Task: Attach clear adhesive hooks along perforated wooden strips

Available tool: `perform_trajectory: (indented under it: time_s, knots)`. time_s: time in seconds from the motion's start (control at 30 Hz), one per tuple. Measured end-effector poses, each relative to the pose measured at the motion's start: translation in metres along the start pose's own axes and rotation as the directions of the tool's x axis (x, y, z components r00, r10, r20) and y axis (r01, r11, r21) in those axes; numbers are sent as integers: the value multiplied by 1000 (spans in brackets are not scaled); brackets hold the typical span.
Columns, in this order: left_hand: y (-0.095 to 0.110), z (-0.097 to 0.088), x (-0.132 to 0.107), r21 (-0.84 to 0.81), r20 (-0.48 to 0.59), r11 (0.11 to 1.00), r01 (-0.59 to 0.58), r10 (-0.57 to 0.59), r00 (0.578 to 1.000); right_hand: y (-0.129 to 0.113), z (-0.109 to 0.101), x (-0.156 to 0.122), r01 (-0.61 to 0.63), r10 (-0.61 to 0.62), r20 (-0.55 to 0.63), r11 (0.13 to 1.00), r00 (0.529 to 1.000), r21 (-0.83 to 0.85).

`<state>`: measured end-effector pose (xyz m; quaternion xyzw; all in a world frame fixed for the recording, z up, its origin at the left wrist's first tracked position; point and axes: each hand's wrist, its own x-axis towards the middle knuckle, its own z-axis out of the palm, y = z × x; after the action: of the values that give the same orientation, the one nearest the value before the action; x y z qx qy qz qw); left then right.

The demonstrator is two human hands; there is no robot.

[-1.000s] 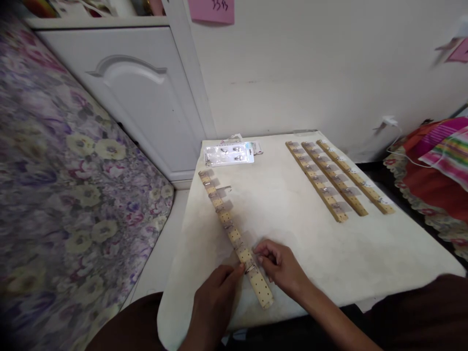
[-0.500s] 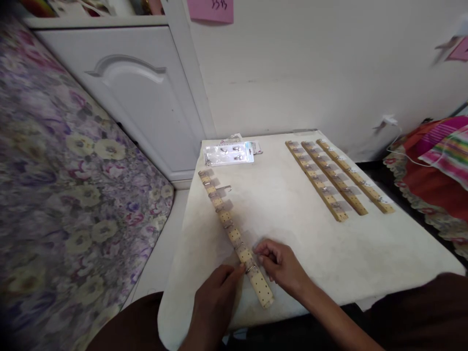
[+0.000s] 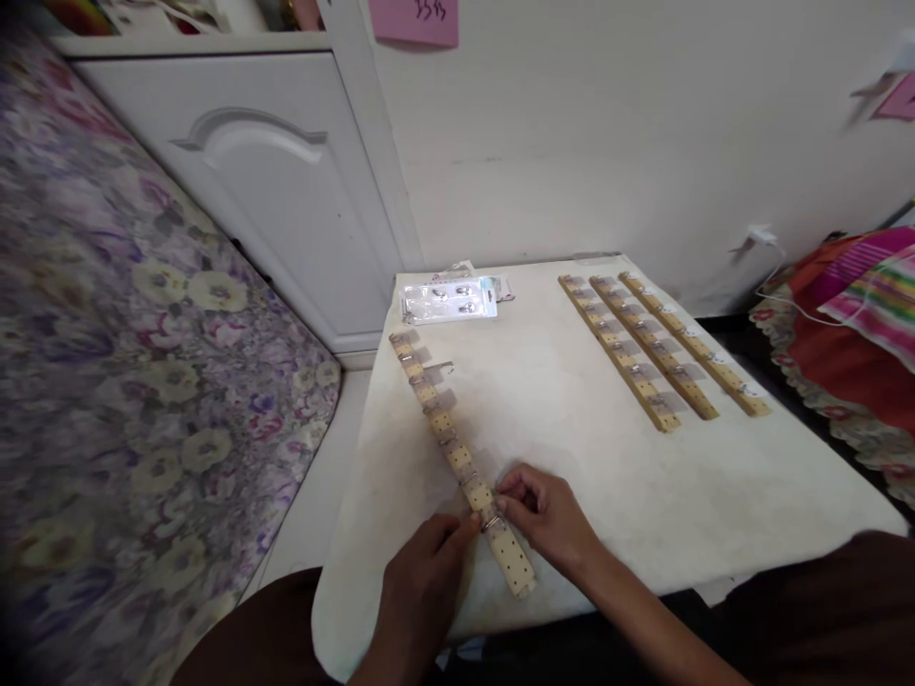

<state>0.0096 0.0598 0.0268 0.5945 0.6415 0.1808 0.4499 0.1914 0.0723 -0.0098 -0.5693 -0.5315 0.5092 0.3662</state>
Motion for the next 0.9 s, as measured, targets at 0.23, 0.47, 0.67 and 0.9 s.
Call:
perform_trajectory:
  time_s: [0.23, 0.47, 0.67, 0.9]
  knots:
    - [-3, 1, 0, 29, -20, 999, -25, 26, 999, 2, 3, 3, -50, 50, -7, 999, 999, -6]
    - [-4, -1, -1, 90, 4, 993, -79, 79, 997, 2, 3, 5, -53, 54, -11, 998, 999, 22]
    - [-7, 1, -3, 78, -40, 996, -47, 50, 998, 3, 5, 6, -29, 29, 6, 999, 1000, 43]
    - [-38, 14, 0, 213, -178, 888, -409, 446, 877, 12, -2, 6, 63, -63, -9, 998, 998, 6]
